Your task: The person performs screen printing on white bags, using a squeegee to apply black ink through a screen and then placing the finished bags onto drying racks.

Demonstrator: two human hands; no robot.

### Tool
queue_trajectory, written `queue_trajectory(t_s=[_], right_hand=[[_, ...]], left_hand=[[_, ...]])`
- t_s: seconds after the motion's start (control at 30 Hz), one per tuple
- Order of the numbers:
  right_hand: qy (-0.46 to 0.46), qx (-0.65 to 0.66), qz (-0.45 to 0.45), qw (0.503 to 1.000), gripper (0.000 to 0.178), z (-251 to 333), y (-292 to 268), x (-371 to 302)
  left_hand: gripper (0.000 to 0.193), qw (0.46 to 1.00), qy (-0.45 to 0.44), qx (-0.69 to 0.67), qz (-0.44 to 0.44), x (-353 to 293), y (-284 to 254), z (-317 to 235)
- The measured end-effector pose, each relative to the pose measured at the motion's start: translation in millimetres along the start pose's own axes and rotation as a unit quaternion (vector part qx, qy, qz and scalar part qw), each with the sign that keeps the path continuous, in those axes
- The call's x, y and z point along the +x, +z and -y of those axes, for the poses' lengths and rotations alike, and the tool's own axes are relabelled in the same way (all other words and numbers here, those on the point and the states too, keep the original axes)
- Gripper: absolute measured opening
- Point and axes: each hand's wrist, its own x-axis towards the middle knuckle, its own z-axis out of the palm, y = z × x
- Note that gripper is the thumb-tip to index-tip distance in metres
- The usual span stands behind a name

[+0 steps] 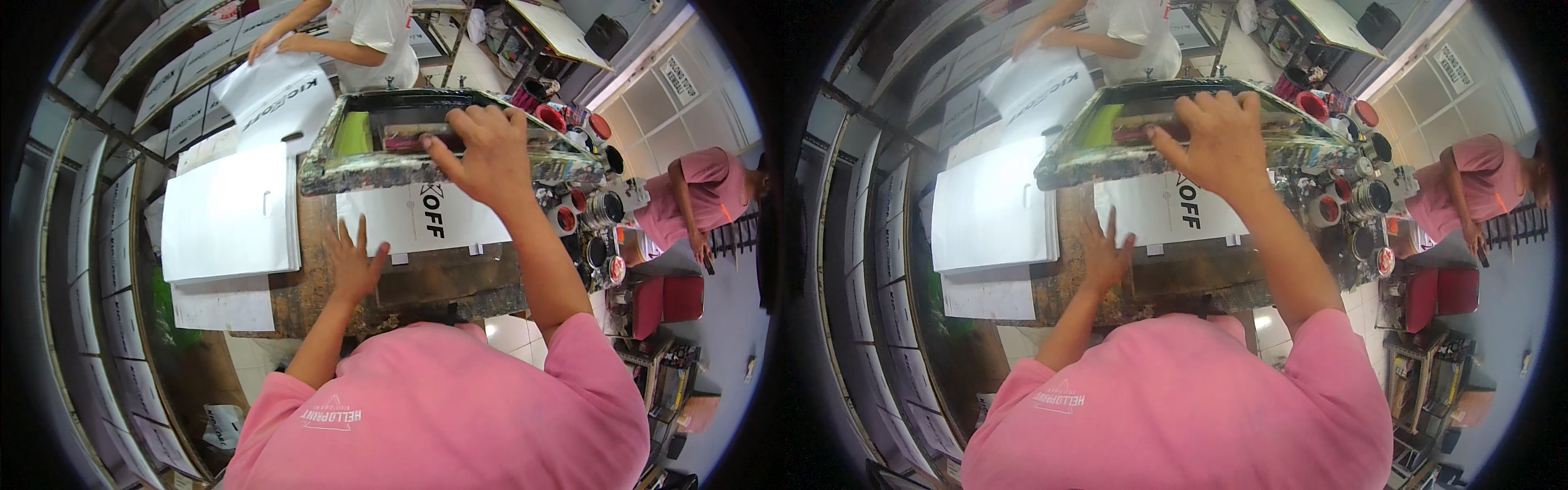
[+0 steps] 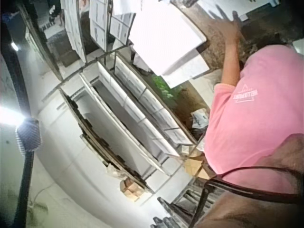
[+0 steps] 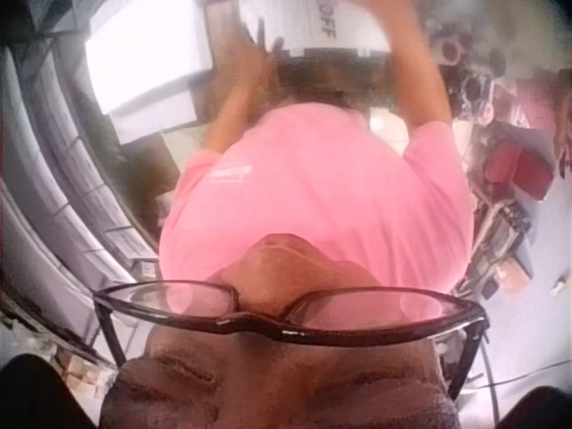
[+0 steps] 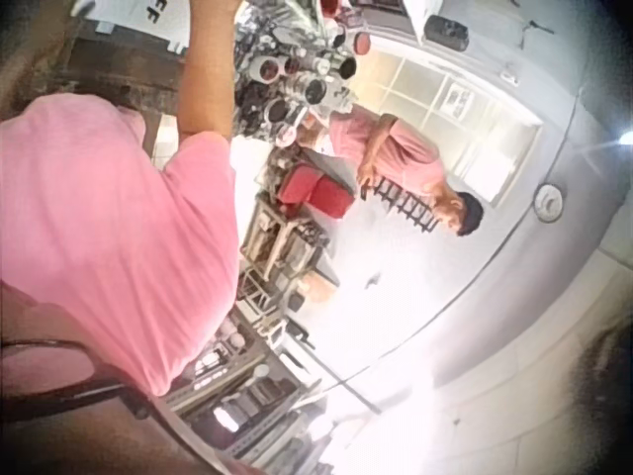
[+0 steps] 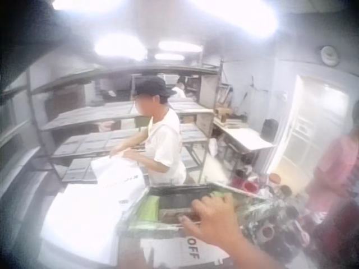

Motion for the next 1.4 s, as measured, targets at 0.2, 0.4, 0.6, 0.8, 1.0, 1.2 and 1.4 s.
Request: queue_trajectory(t_s=[0.2, 0.4, 0.6, 0.8, 1.0, 1.2, 1.4], right_hand=[[0.016, -0.006, 0.003, 1.000, 0.044, -14.2, -6.4, 37.9], [0.023, -0.002, 0.021, 1.000, 0.045, -26.7, -6.9, 68.7], [-0.007, 0.017, -0.037, 0.999, 0.046, -40.5, -1.5, 88.0], [0.000, 0.019, -0.005, 1.000, 0.046, -32.8, -6.4, 97.5], [0.016, 0.017, -0.011, 1.000, 0.049, -33.2, -6.3, 90.4], [0.022, 0.042, -0.025, 0.999, 0.047, -25.0, -7.1, 68.0], [0.021, 0.028, -0.012, 0.999, 0.046, -10.7, -9.1, 52.7]], left_hand=[[0.107, 0.988, -0.009, 0.128, 0.087, -35.6, 77.6, 18.6], [0.115, 0.983, -0.040, 0.131, 0.124, -29.1, 76.3, 8.2], [0.119, 0.983, -0.051, 0.110, 0.138, -27.6, 69.0, 2.3], [0.088, 0.999, 0.006, -0.030, 0.022, 17.6, 27.6, -37.1], [0.052, 0.963, 0.034, -0.202, -0.175, 88.6, -23.9, -70.4], [0.055, 0.919, -0.057, -0.335, -0.198, 36.2, -64.5, -0.5], [0.078, 0.899, -0.117, -0.339, -0.251, 19.6, -125.0, 157.4]])
